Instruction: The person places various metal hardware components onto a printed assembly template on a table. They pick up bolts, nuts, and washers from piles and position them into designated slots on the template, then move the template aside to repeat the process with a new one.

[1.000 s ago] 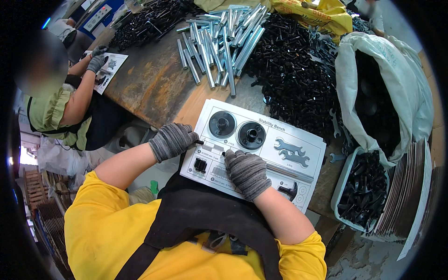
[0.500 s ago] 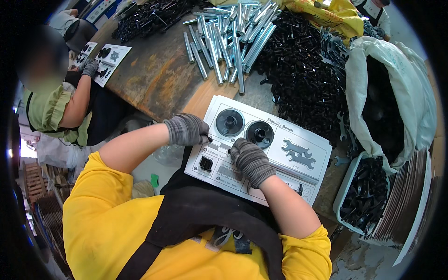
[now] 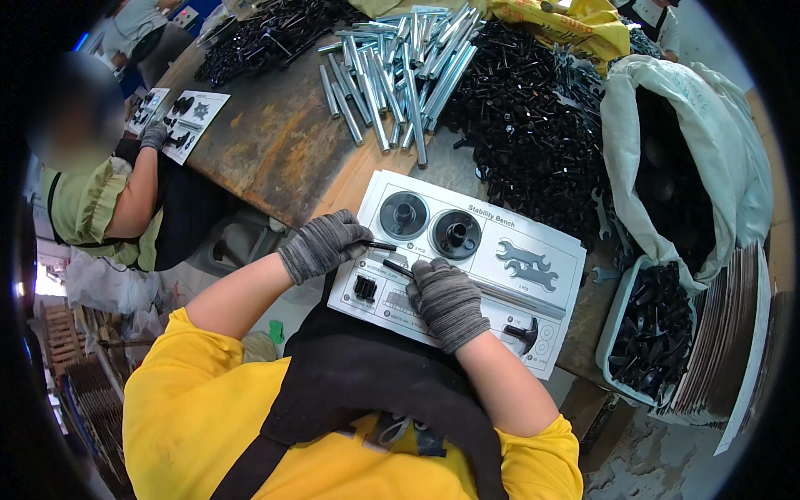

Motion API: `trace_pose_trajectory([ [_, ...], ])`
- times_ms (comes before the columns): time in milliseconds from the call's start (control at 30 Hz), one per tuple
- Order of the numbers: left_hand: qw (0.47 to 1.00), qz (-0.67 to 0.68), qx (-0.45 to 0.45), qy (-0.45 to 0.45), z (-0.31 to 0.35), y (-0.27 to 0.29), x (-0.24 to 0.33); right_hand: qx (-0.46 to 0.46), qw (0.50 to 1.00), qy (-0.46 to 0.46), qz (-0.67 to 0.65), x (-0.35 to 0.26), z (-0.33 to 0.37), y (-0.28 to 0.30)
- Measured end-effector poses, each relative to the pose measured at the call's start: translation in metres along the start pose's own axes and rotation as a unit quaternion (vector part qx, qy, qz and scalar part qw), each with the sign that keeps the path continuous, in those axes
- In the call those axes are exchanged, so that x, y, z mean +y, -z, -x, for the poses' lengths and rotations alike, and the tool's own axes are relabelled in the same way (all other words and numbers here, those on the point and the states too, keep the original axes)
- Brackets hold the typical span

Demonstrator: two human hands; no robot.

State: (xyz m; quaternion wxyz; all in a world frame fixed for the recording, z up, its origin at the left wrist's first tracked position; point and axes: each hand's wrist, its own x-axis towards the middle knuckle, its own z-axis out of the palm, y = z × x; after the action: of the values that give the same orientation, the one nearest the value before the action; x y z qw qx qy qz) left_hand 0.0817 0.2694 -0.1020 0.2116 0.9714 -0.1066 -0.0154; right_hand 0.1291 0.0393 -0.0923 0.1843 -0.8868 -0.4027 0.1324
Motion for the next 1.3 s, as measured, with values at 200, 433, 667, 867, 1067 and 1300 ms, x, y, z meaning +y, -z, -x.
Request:
trace_pose_trajectory([
  [200, 1.0, -0.004, -0.019, -0.008, -0.001, -0.011, 0.001, -0.002, 0.999, 0.026, -0.023, -0.001, -0.007, -0.005],
  [433, 0.996, 0.015, -0.091, -0.016, -0.011, -0.002, 0.007, 0.066, 0.996, 0.024, -0.06, 0.005, -0.016, -0.009],
  [667, 0.981, 0.182, 0.01, 0.06, -0.004, 0.007, 0.001, 0.159, 0.985, -0.052, -0.052, 0.035, -0.018, 0.028],
  [867, 0.976, 0.169, 0.12, 0.067, -0.005, 0.009, -0.001, 0.102, 0.992, -0.064, 0.028, 0.057, -0.028, 0.016],
  [1067, 0.969, 0.233, 0.056, 0.056, 0.031, 0.01, 0.023, 0.165, 0.986, -0.027, -0.029, 0.05, -0.017, 0.019],
  [1300, 0.995, 0.099, -0.028, -0.017, 0.036, -0.013, 0.045, 0.229, 0.971, 0.021, -0.07, 0.057, 0.024, 0.035],
])
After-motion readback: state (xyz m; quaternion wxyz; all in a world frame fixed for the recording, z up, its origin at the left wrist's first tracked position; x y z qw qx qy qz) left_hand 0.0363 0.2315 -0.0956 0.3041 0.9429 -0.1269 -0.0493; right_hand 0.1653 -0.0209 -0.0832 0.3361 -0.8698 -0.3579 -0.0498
